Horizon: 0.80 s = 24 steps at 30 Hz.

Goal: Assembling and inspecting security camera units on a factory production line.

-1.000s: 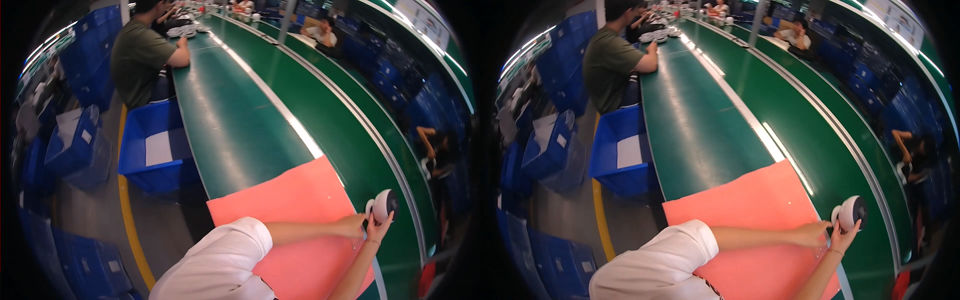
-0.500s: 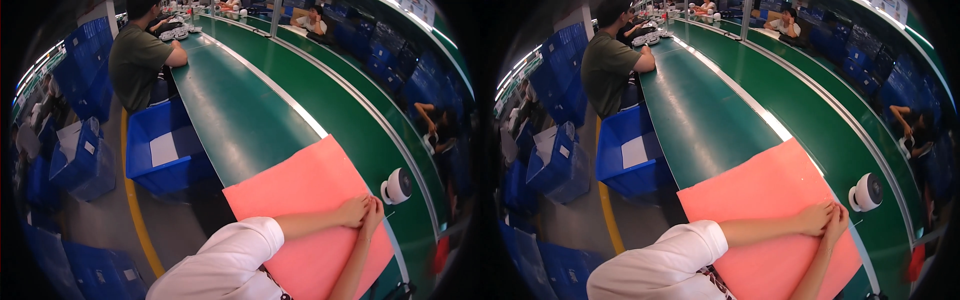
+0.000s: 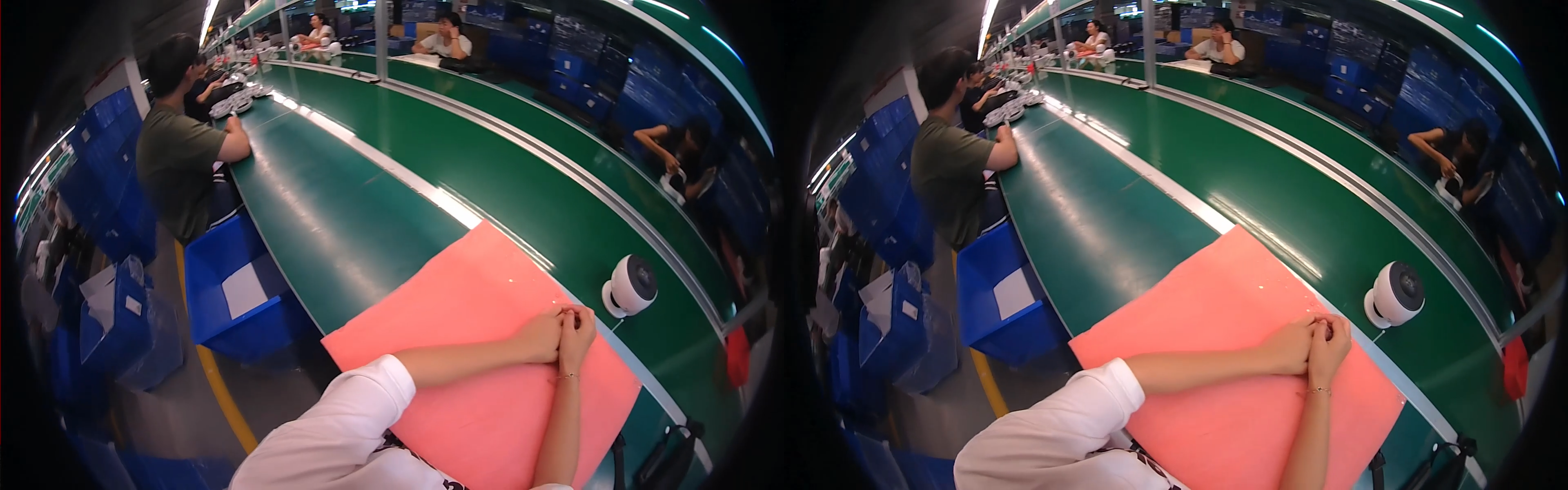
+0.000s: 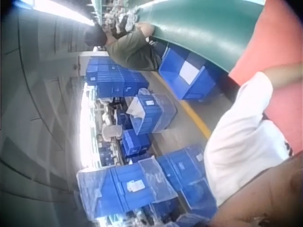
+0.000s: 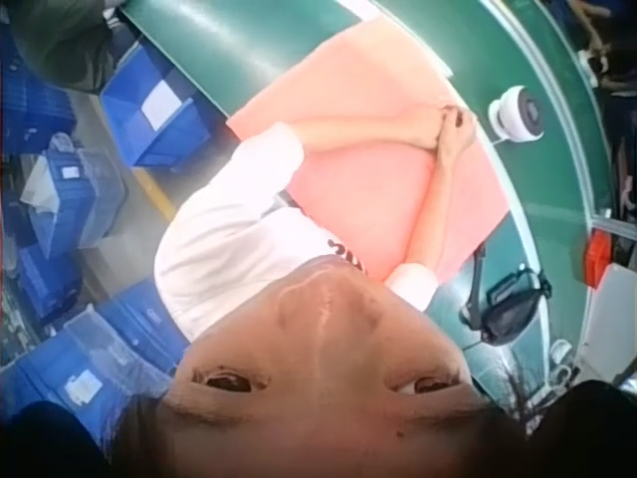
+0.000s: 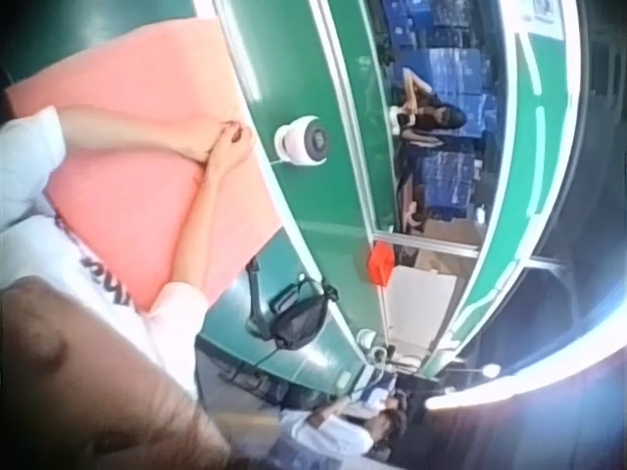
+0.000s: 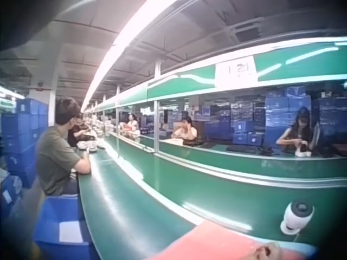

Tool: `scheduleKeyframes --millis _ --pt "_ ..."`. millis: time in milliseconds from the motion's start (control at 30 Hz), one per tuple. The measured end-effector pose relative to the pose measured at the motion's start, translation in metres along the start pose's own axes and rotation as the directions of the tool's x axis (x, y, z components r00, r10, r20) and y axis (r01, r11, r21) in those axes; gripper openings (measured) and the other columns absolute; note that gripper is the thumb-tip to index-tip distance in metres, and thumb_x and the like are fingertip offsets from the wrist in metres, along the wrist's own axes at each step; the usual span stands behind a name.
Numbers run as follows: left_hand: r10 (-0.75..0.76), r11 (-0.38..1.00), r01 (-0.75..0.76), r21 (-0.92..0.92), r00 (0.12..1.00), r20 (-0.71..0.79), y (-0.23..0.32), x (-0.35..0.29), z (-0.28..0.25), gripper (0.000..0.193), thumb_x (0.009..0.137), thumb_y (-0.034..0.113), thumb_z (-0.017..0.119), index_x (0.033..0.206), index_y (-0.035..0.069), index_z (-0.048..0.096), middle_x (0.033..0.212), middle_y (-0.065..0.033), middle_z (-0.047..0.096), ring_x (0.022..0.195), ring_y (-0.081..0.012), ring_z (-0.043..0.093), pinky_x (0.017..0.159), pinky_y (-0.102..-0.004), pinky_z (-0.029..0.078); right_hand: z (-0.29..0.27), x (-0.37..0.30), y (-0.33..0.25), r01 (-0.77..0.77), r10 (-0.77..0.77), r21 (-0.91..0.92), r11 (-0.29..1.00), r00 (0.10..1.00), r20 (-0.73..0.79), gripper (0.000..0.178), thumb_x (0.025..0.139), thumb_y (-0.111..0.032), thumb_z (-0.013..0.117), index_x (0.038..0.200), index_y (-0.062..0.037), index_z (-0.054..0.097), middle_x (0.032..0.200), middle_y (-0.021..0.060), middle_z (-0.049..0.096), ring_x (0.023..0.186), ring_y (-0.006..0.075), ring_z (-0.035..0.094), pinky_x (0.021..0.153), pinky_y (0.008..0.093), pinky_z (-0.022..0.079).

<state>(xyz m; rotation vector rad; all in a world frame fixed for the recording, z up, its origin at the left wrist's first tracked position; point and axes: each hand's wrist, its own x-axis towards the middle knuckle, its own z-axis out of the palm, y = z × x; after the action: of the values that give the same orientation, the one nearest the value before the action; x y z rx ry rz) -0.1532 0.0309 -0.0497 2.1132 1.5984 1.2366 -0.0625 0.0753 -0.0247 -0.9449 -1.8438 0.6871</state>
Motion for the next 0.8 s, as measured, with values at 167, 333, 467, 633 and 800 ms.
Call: scheduleKeyframes --millis 167,333,467,633,800 --pt "0.040 0.999 -0.041 0.012 0.999 0.027 -0.004 0.006 0.001 0.031 0.076 0.023 0.057 0.102 0.007 0.061 0.114 -0.0091 0.057 0.118 -0.0318 0.041 0.098 -0.0381 0.037 -0.002 0.003 -0.009 -0.006 0.006 -0.041 0.999 1.000 -0.006 0.009 0.079 0.002 0.053 0.079 -0.0004 0.061 0.083 0.0083 0.056 0.074 0.0176 0.055 0.063 0.0273 0.045" --pt "0.107 0.990 -0.116 0.075 0.988 0.108 -0.005 0.009 0.000 0.038 0.078 0.027 0.054 0.109 0.005 0.055 0.112 -0.0139 0.056 0.113 -0.0347 0.043 0.099 -0.0420 0.035 0.000 0.002 0.005 0.033 -0.035 -0.114 0.993 0.999 -0.018 0.009 0.076 -0.001 0.053 0.080 -0.0013 0.061 0.085 0.0119 0.058 0.082 0.0264 0.057 0.073 0.0343 0.045" --pt "0.228 0.966 -0.252 0.063 0.939 0.258 -0.009 0.010 0.000 0.041 0.077 0.023 0.053 0.111 -0.001 0.055 0.115 -0.0192 0.055 0.117 -0.0378 0.042 0.108 -0.0513 0.020 -0.002 -0.009 0.000 -0.087 0.091 0.048 0.995 0.993 -0.076 0.008 0.075 -0.002 0.056 0.080 -0.0015 0.062 0.087 0.0124 0.058 0.086 0.0276 0.057 0.078 0.0352 0.046" --pt "0.218 0.976 -0.212 -0.052 0.963 0.157 -0.013 0.000 -0.007 0.046 0.077 0.022 0.055 0.115 -0.002 0.051 0.115 -0.0201 0.054 0.117 -0.0389 0.041 0.110 -0.0527 0.017 0.005 -0.013 -0.009 -0.026 0.020 -0.115 0.993 0.998 -0.053 0.010 0.074 -0.003 0.057 0.082 -0.0034 0.063 0.092 0.0112 0.057 0.089 0.0263 0.057 0.080 0.0342 0.046" --pt "0.175 0.983 -0.186 0.014 0.947 0.269 0.002 0.009 -0.026 0.043 0.077 0.020 0.053 0.114 -0.003 0.051 0.110 -0.0193 0.055 0.114 -0.0397 0.043 0.108 -0.0518 0.021 0.004 -0.014 -0.013 -0.063 0.062 -0.067 0.996 0.998 -0.022 0.011 0.075 -0.003 0.057 0.083 -0.0042 0.064 0.098 0.0097 0.056 0.095 0.0245 0.056 0.083 0.0326 0.045"
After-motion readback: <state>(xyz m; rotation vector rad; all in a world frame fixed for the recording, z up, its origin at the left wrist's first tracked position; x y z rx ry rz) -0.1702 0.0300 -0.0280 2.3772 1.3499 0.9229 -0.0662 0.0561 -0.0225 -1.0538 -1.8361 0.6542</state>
